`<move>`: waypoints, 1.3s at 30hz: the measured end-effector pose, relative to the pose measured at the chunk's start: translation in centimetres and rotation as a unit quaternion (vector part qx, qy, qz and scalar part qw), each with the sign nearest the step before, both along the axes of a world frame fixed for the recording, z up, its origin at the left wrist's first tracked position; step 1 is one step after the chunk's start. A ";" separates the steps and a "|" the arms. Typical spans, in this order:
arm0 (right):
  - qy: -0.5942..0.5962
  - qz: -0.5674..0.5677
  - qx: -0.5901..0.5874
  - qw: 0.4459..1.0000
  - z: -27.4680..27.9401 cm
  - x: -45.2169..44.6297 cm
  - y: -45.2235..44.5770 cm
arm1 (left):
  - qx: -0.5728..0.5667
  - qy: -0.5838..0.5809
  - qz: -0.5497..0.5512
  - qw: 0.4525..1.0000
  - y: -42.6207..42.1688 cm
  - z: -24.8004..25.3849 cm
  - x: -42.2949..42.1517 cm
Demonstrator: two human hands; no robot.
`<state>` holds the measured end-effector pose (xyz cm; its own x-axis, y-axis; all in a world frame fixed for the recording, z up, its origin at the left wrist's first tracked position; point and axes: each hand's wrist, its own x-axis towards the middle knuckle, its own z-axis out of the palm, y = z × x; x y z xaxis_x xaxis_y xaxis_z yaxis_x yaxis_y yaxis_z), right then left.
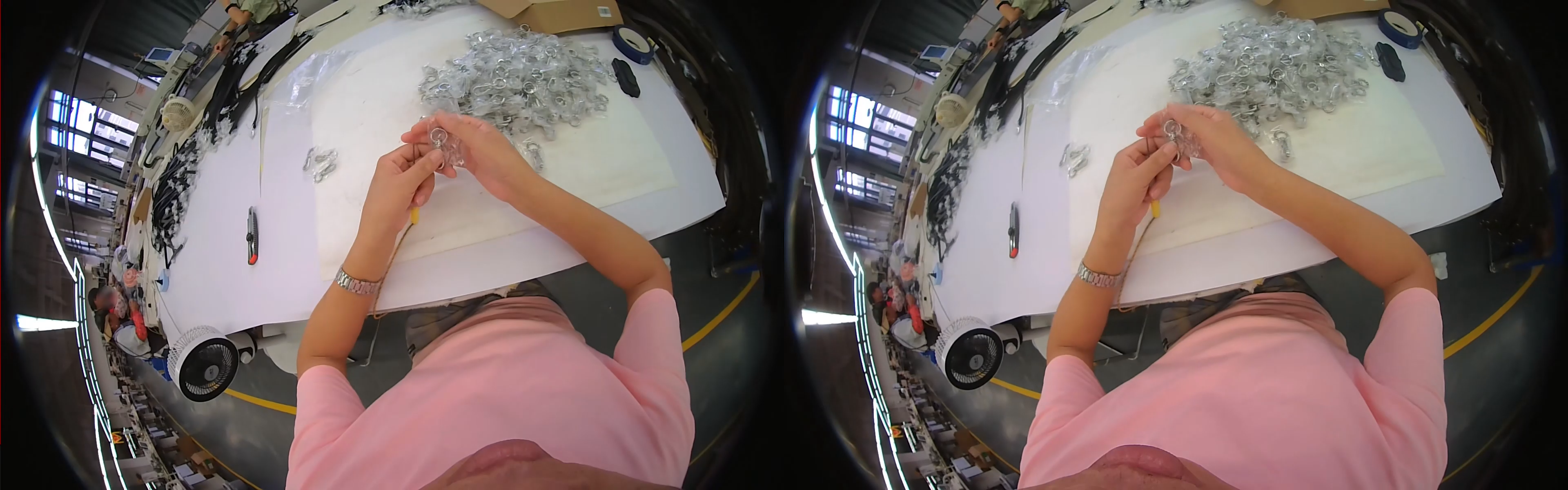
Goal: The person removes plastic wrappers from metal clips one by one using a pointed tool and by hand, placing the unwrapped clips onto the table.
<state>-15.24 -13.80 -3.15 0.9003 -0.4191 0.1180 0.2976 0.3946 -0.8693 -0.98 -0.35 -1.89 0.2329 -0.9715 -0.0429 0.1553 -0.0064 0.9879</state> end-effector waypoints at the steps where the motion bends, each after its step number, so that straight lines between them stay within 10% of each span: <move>1: -0.001 -0.006 0.008 1.000 0.2 -0.1 0.1 | 0.001 0.019 -0.024 1.000 0.0 -0.1 0.1; 39: 0.102 -0.160 -0.001 0.982 0.3 -0.5 -0.4 | -0.055 -0.068 0.142 0.986 1.1 2.1 -0.2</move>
<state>-15.74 -14.18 -2.82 0.7272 -0.6847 -0.0488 0.2265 0.3064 -0.9246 -1.16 0.71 0.23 0.4922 -0.8635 0.1103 0.0011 0.1273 0.9919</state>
